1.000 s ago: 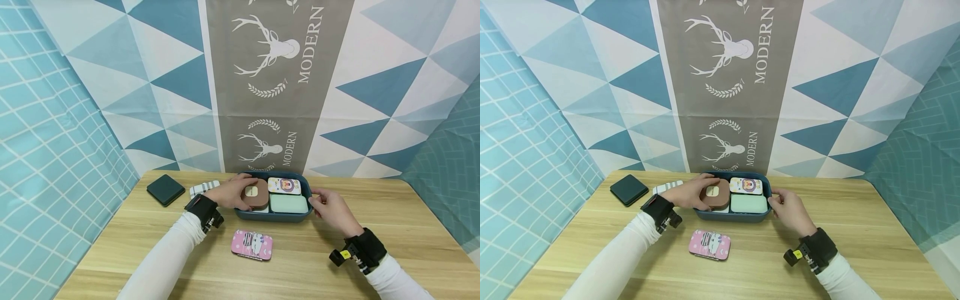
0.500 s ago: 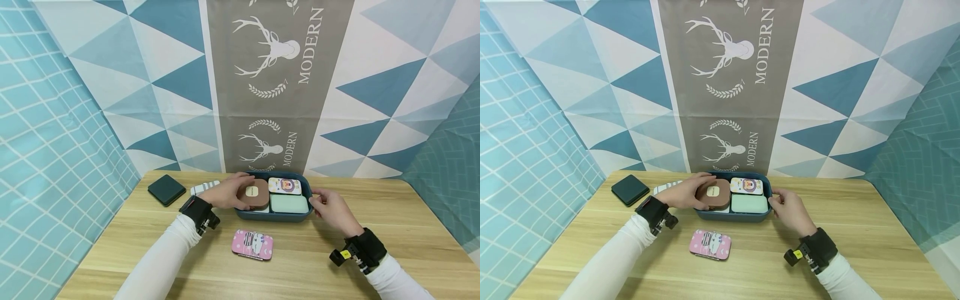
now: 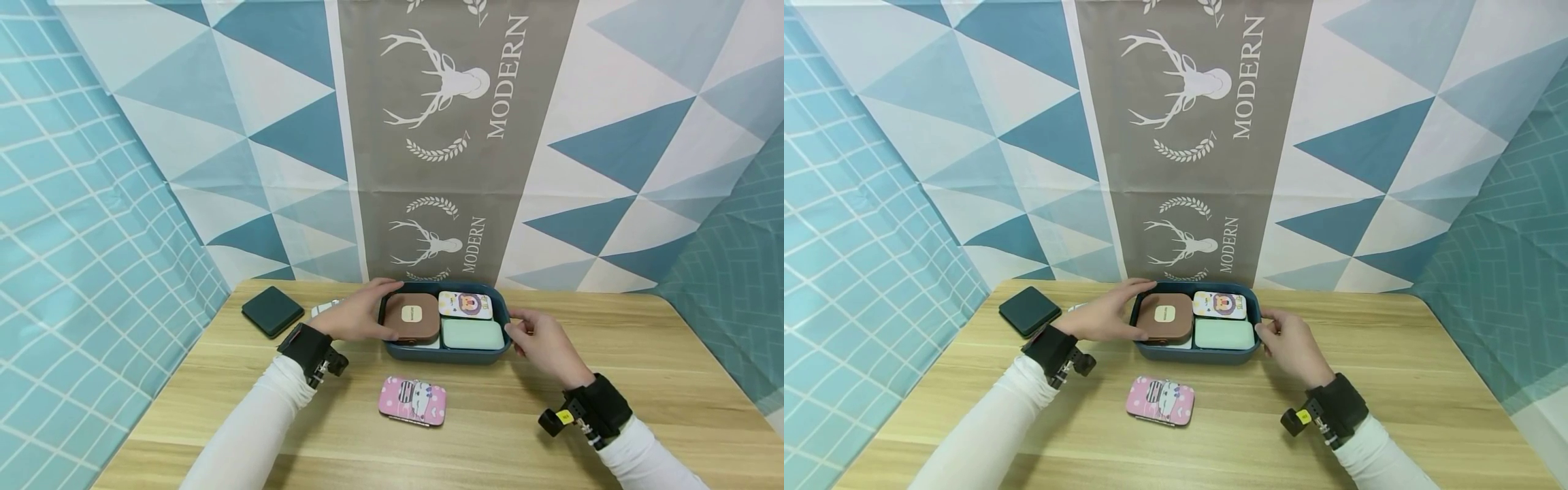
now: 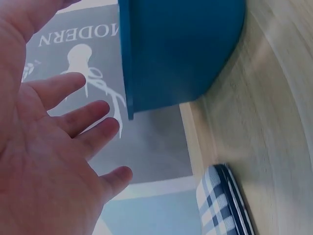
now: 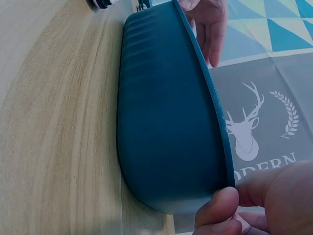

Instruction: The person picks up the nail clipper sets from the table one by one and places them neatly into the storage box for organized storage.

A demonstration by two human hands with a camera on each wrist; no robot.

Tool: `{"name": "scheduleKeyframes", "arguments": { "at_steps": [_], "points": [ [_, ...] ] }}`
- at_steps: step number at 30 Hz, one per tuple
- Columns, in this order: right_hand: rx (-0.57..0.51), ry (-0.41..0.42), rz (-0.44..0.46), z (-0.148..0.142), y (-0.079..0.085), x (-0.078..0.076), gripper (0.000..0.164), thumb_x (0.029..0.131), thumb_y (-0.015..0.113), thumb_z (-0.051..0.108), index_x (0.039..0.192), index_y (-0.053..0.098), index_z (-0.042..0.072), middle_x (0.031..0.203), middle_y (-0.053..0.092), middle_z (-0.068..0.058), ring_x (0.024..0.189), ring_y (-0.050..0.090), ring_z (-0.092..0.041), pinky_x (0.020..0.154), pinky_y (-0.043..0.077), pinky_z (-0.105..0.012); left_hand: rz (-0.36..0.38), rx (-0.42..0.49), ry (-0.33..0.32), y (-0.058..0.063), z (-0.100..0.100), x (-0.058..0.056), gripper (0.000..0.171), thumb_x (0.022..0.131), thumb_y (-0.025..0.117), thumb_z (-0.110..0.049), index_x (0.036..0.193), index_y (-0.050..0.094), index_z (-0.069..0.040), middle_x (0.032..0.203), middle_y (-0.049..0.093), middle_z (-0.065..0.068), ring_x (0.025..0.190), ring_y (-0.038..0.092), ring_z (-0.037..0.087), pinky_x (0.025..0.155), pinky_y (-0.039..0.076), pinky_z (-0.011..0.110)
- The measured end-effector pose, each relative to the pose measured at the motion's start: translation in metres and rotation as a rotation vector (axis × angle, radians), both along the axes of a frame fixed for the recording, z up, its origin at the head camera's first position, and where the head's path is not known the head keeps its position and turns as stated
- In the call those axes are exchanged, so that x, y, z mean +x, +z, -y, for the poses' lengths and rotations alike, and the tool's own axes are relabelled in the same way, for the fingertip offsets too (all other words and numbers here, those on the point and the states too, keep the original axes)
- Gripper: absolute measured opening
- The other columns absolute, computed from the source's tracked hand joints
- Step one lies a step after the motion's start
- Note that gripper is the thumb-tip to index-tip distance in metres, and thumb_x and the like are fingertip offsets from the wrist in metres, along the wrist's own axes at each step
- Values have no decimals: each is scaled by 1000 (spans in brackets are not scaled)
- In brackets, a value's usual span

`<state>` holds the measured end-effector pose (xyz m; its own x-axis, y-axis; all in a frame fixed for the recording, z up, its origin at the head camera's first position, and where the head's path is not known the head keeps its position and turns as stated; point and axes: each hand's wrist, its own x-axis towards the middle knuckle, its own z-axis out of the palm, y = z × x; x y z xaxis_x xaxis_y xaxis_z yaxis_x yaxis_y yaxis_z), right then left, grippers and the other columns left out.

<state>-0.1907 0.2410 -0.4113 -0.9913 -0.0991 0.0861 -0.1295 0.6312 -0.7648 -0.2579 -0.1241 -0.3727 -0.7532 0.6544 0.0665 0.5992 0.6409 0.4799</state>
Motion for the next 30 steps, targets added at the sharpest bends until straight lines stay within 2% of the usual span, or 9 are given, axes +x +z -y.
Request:
{"name": "scheduleKeyframes", "arguments": {
  "at_steps": [6, 12, 17, 22, 30],
  "points": [
    [2, 10, -5, -1, -1, -1, 42, 98, 56, 22, 135, 51, 3, 67, 56, -7, 57, 53, -22, 44, 33, -29, 16, 27, 34, 5, 13, 2, 93, 79, 75, -44, 153, 25, -21, 155, 22, 4, 139, 27, 21, 106, 35, 39],
    [-6, 16, -9, -1, -1, 0, 42, 98, 56, 21, 136, 51, 3, 67, 55, -7, 57, 53, -22, 45, 33, -29, 44, 64, 57, 5, 29, 3, 89, 82, 73, -46, 153, 23, -26, 157, 17, 2, 143, 20, 21, 107, 33, 44],
    [-3, 21, -15, -1, 0, 0, 42, 98, 56, 21, 136, 51, 3, 66, 55, -7, 56, 53, -21, 45, 33, -29, 43, 70, 106, 4, 38, 3, 90, 80, 73, -48, 152, 21, -33, 156, 18, 1, 141, 24, 21, 105, 35, 45],
    [4, 19, -19, -1, 0, 0, 42, 98, 56, 21, 135, 51, 2, 66, 55, -6, 56, 53, -21, 45, 33, -29, 46, 80, 136, 4, 44, 5, 91, 78, 72, -55, 152, 22, -34, 155, 20, 1, 138, 28, 20, 103, 37, 46],
    [-8, 19, -18, -1, -1, 0, 42, 98, 56, 20, 136, 51, 2, 66, 55, -7, 56, 53, -21, 44, 32, -29, 51, 97, 192, 2, 60, 6, 90, 79, 72, -54, 152, 21, -34, 157, 16, 0, 142, 21, 22, 105, 33, 50]
  ]
}}
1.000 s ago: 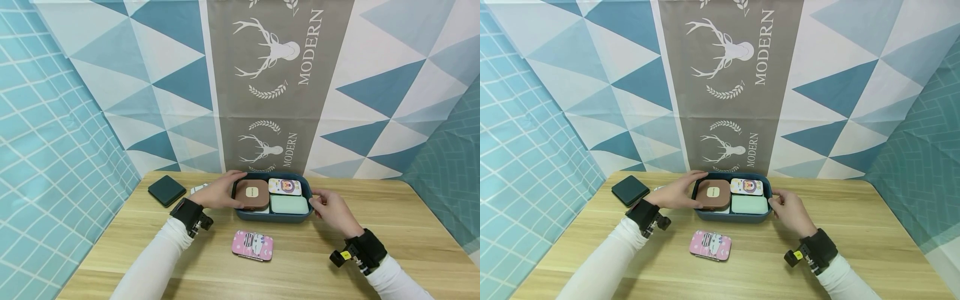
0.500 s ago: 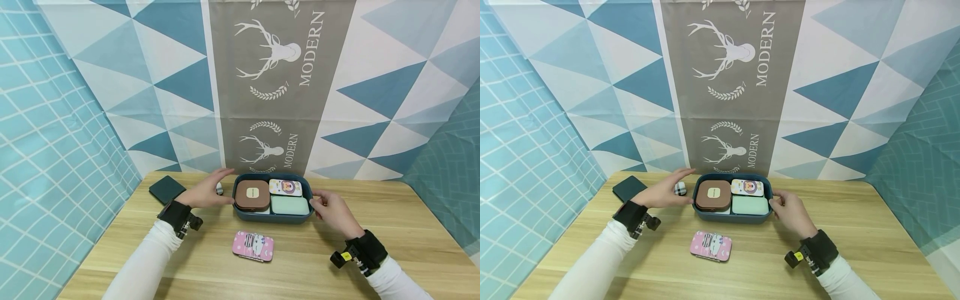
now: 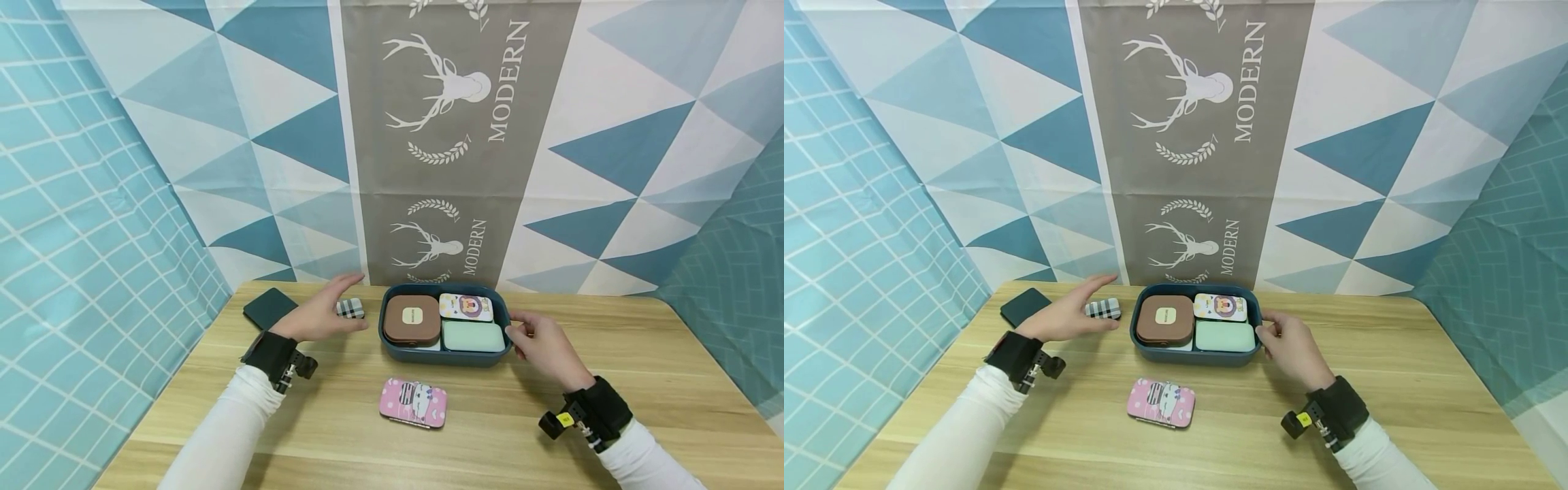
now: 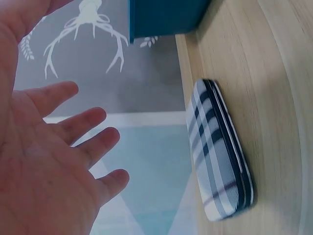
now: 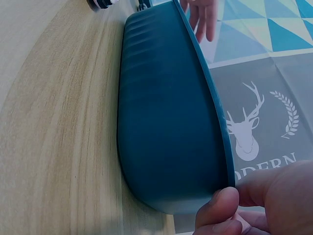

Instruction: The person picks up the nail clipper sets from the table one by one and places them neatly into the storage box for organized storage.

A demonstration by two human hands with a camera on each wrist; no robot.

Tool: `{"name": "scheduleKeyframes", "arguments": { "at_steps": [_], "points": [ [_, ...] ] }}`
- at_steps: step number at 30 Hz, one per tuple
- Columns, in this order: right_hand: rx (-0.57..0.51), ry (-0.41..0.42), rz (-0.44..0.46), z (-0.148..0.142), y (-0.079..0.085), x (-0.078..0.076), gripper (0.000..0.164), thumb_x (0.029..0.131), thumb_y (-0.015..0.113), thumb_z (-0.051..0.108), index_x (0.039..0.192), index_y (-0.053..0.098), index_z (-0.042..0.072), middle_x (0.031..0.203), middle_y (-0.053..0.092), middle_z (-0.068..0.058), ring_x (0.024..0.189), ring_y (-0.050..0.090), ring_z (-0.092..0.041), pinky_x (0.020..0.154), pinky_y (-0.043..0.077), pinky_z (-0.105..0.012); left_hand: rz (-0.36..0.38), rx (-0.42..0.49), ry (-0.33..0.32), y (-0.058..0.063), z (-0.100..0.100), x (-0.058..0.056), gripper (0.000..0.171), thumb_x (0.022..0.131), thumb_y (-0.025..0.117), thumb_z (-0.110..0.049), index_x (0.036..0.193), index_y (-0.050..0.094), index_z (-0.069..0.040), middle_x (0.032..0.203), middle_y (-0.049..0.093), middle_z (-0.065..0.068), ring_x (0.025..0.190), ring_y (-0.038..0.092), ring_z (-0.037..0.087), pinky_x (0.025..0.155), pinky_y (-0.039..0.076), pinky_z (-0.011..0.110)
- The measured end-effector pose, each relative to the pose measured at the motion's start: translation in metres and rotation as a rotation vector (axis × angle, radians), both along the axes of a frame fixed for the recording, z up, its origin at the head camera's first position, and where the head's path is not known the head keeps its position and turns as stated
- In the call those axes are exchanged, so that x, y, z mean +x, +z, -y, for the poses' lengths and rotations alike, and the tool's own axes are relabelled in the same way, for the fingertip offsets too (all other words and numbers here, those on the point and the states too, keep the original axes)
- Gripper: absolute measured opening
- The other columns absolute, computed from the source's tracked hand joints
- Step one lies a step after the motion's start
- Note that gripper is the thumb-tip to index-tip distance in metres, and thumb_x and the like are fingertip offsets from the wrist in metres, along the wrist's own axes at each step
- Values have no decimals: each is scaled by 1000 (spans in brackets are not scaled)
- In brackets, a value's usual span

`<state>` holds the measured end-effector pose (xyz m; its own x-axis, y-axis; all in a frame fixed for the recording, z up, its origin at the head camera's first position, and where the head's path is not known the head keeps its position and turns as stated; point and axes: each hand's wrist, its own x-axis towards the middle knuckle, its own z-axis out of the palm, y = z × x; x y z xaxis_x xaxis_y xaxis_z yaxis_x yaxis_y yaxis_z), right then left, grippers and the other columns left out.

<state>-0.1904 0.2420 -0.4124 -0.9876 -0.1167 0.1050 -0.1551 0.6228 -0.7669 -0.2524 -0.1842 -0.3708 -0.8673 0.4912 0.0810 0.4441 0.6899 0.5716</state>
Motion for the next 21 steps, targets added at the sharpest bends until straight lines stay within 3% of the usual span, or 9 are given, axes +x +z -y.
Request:
{"name": "scheduleKeyframes", "arguments": {
  "at_steps": [5, 9, 21],
  "points": [
    [9, -3, -4, 1, 1, 1, 41, 98, 56, 20, 135, 51, 2, 64, 55, -6, 55, 52, -21, 44, 32, -28, -5, -2, 27, -2, 12, 1, 92, 78, 68, -62, 152, 20, -34, 158, 14, 2, 144, 16, 25, 107, 30, 53],
    [11, -7, -2, 1, 1, 0, 41, 97, 57, 20, 134, 52, 1, 65, 55, -6, 55, 52, -21, 44, 32, -28, -12, 4, 43, -4, 20, 1, 92, 79, 68, -60, 152, 21, -31, 158, 15, 5, 144, 16, 29, 107, 29, 56],
    [17, -15, 7, 0, -1, -1, 41, 97, 57, 21, 134, 52, 3, 65, 55, -5, 54, 51, -22, 42, 31, -29, -18, -19, 148, -12, 46, -2, 92, 82, 66, -58, 154, 17, -28, 157, 17, 8, 139, 26, 32, 101, 36, 55]
  ]
}}
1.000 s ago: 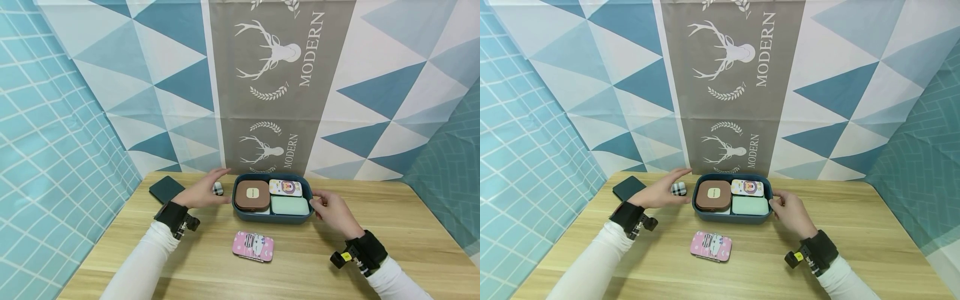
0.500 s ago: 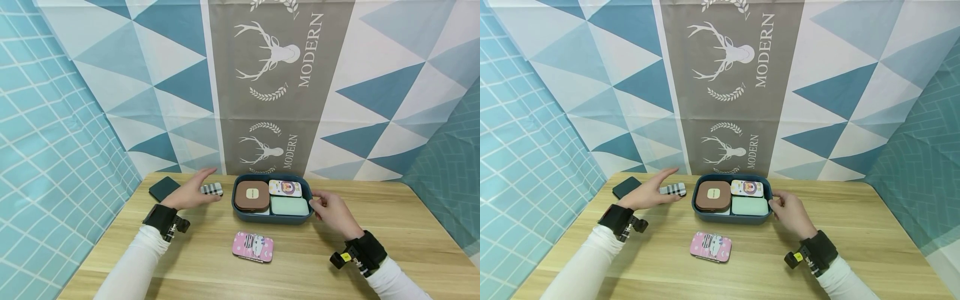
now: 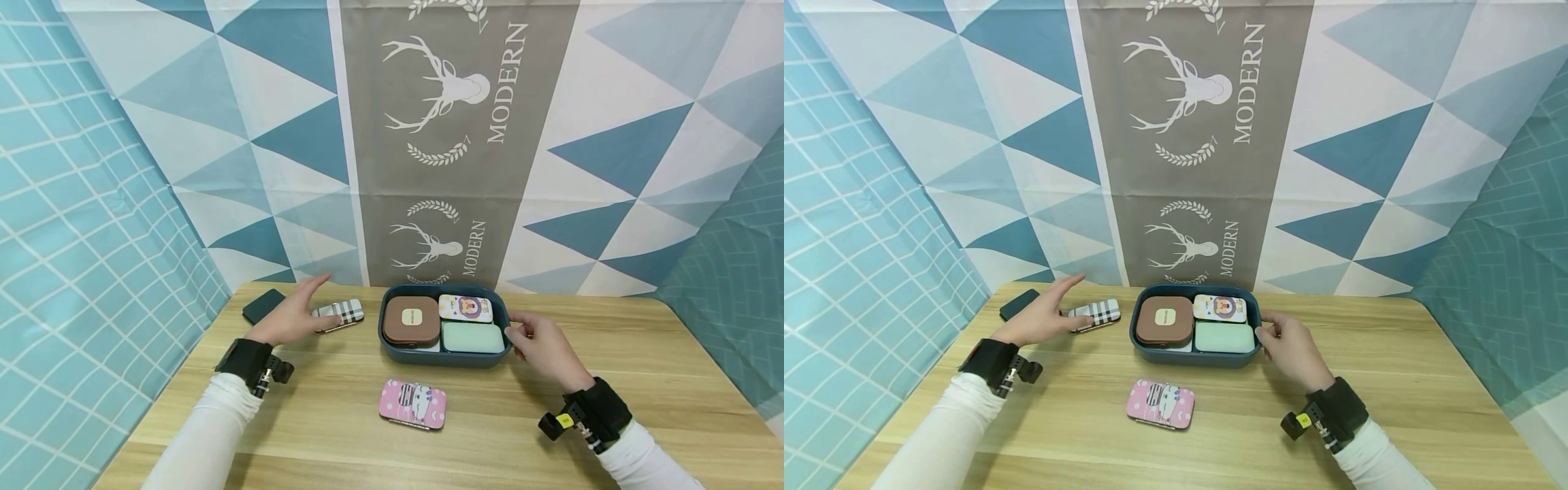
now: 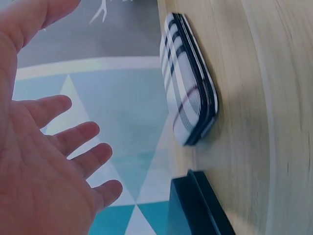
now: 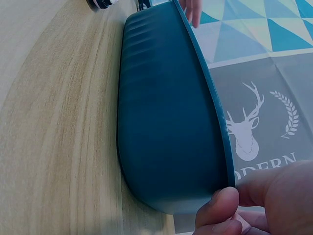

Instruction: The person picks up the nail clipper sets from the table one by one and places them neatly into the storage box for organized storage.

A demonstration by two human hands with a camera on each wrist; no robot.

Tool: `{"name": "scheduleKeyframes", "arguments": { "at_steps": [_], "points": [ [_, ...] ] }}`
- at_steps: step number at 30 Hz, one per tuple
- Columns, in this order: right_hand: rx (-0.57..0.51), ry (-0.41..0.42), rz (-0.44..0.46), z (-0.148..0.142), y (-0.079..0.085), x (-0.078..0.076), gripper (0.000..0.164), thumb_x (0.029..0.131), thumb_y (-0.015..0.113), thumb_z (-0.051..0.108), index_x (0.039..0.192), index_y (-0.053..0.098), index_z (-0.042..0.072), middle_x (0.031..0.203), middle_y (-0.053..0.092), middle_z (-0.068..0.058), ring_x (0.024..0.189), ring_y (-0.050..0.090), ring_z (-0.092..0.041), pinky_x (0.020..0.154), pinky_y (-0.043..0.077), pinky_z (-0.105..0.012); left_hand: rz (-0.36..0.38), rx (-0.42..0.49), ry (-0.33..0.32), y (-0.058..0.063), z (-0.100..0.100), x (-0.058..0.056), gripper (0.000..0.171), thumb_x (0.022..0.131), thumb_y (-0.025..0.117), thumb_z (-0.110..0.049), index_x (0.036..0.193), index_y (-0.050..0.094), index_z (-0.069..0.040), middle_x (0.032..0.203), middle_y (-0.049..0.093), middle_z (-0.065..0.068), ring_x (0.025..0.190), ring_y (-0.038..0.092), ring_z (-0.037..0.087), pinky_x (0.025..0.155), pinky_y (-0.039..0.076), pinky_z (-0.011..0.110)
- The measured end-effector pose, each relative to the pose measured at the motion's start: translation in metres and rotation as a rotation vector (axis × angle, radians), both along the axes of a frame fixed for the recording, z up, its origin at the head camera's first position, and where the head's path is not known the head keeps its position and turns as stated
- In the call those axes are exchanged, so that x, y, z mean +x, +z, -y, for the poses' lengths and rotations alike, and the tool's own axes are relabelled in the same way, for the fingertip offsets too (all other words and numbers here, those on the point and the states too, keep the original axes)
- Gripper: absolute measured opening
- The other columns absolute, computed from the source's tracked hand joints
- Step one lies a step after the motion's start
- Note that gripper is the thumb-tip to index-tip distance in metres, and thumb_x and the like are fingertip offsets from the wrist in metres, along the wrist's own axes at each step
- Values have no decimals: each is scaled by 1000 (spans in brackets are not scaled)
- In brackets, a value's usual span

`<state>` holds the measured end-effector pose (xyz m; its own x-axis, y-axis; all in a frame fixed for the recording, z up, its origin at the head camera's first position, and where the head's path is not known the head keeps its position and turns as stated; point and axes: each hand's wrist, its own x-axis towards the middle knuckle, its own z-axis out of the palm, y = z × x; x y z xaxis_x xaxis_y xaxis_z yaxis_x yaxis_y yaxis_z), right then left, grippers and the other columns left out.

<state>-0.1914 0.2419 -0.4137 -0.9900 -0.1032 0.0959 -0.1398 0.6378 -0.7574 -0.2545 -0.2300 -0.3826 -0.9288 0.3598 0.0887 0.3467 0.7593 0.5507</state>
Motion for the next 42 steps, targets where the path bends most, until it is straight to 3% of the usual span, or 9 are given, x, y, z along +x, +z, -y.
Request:
{"name": "scheduleKeyframes", "arguments": {
  "at_steps": [9, 18, 21, 29, 42],
  "points": [
    [-4, 12, -15, 0, 0, 0, 41, 97, 56, 21, 134, 52, 3, 64, 55, -5, 55, 52, -21, 44, 32, -29, -9, -8, 25, -6, 22, -5, 94, 83, 64, -59, 154, 15, -25, 157, 15, 13, 142, 15, 38, 103, 29, 60],
    [-13, 16, -14, -1, 0, 1, 42, 98, 56, 22, 135, 52, 3, 65, 55, -6, 55, 52, -21, 44, 33, -29, -10, -48, 81, -13, 44, -8, 95, 86, 66, -52, 155, 12, -16, 155, 14, 20, 141, 12, 44, 105, 24, 61],
    [-21, 19, -11, 0, 0, 1, 42, 98, 56, 22, 135, 51, 2, 66, 55, -6, 55, 52, -21, 44, 33, -28, -5, -63, 104, -17, 51, -9, 97, 84, 64, -58, 155, 11, -18, 156, 12, 20, 141, 10, 43, 105, 22, 62],
    [-25, 23, -7, 0, 1, 1, 42, 99, 55, 21, 136, 50, 2, 66, 55, -6, 55, 52, -21, 44, 32, -28, -6, -64, 127, -23, 66, -12, 103, 80, 64, -64, 156, 8, -21, 156, 8, 23, 140, 9, 47, 104, 23, 64],
    [-21, 21, -5, 0, 1, 2, 42, 98, 56, 21, 136, 50, 2, 67, 55, -6, 56, 52, -21, 44, 33, -28, -8, -114, 174, -32, 84, -20, 108, 78, 72, -56, 154, 13, -8, 151, 10, 31, 135, 11, 54, 99, 25, 67]
  ]
}}
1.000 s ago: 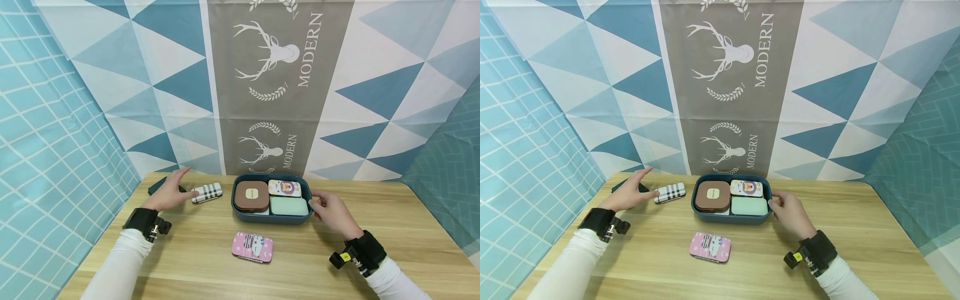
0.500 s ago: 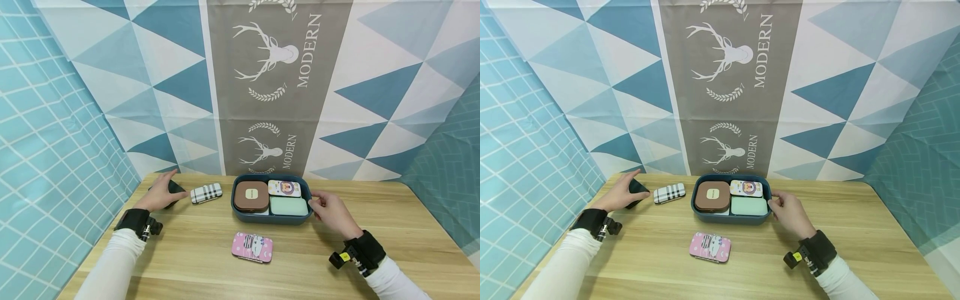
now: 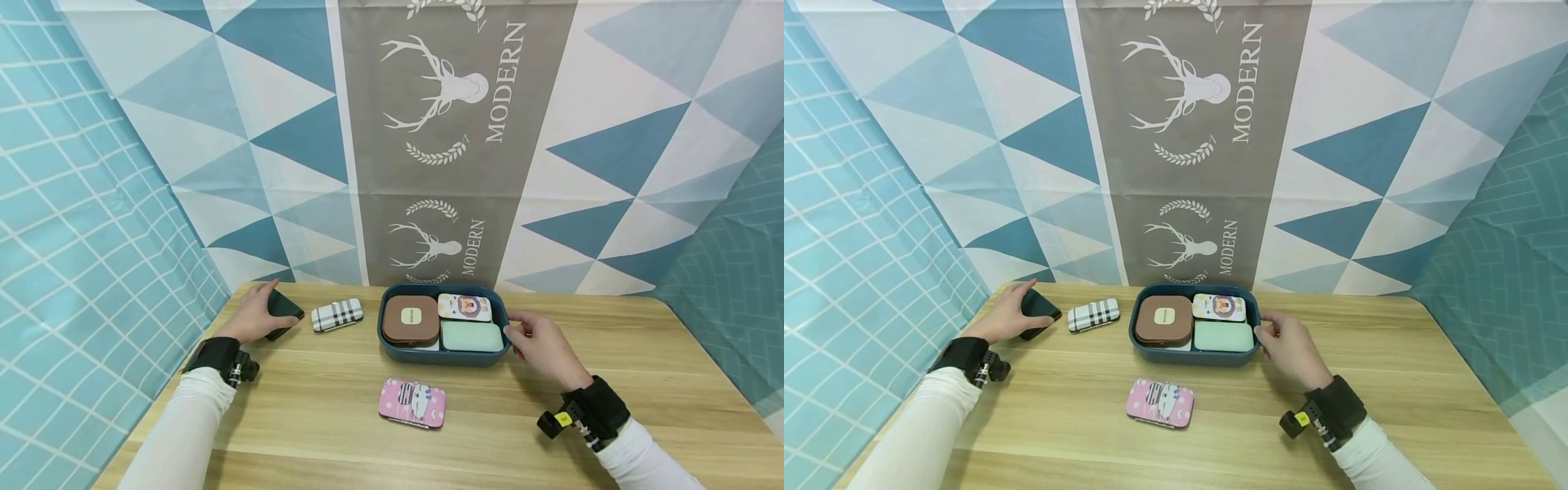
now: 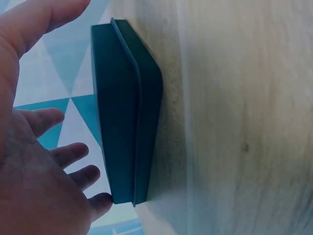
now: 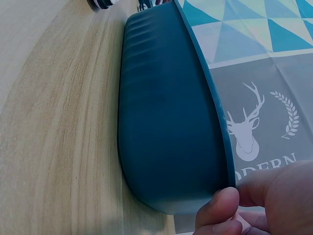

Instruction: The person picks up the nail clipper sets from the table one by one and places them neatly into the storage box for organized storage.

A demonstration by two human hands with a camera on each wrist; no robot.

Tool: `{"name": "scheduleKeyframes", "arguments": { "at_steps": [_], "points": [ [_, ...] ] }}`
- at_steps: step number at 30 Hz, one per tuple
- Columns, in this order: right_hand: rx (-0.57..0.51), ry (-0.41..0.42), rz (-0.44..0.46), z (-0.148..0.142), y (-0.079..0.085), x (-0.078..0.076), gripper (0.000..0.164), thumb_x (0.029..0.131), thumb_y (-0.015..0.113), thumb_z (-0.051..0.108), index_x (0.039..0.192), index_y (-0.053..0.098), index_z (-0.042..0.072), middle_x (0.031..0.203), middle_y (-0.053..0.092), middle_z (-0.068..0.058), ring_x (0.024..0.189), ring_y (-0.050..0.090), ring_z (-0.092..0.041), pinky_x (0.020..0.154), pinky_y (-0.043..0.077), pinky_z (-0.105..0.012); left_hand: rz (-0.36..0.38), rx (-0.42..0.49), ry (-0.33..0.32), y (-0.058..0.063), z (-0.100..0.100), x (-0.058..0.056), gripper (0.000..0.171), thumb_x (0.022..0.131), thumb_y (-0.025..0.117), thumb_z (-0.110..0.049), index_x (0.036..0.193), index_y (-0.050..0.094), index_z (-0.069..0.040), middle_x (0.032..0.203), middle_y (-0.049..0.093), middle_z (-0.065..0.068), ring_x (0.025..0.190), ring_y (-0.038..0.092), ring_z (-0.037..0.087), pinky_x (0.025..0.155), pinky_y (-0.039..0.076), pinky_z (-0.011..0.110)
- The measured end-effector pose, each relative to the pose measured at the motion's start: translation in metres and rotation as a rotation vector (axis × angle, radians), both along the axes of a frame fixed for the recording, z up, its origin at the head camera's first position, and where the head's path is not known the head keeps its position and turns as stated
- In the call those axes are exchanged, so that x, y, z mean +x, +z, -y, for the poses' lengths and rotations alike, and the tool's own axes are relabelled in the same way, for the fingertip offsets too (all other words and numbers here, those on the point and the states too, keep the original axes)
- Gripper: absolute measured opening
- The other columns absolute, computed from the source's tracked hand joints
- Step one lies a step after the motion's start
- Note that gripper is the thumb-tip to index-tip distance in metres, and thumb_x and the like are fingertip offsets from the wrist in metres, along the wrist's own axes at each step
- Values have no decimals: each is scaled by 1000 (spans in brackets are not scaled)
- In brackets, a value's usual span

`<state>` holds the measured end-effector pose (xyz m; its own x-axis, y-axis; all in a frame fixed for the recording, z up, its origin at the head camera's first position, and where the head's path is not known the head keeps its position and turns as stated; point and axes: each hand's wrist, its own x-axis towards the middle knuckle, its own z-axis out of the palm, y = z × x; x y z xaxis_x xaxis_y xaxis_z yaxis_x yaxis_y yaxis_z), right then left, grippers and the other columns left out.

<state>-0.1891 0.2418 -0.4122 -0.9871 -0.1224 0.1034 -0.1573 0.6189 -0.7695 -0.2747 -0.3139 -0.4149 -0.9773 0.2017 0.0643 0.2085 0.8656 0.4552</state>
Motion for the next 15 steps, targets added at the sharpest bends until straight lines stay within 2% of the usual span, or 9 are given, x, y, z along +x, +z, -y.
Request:
{"name": "scheduleKeyframes", "arguments": {
  "at_steps": [7, 15],
  "points": [
    [11, 1, 3, 0, 1, 1, 42, 98, 55, 21, 136, 50, 2, 66, 55, -6, 56, 52, -21, 45, 33, -28, 5, -44, 34, -6, 7, -4, 112, 75, 72, -61, 154, 14, -6, 150, 13, 33, 134, 13, 55, 98, 24, 69],
    [11, 0, -3, 1, 1, 1, 41, 98, 55, 20, 135, 50, 2, 66, 55, -6, 56, 52, -21, 45, 32, -28, 31, -70, 50, -11, 10, -3, 110, 75, 74, -57, 152, 17, -2, 145, 18, 37, 129, 18, 56, 96, 26, 68]
  ]
}}
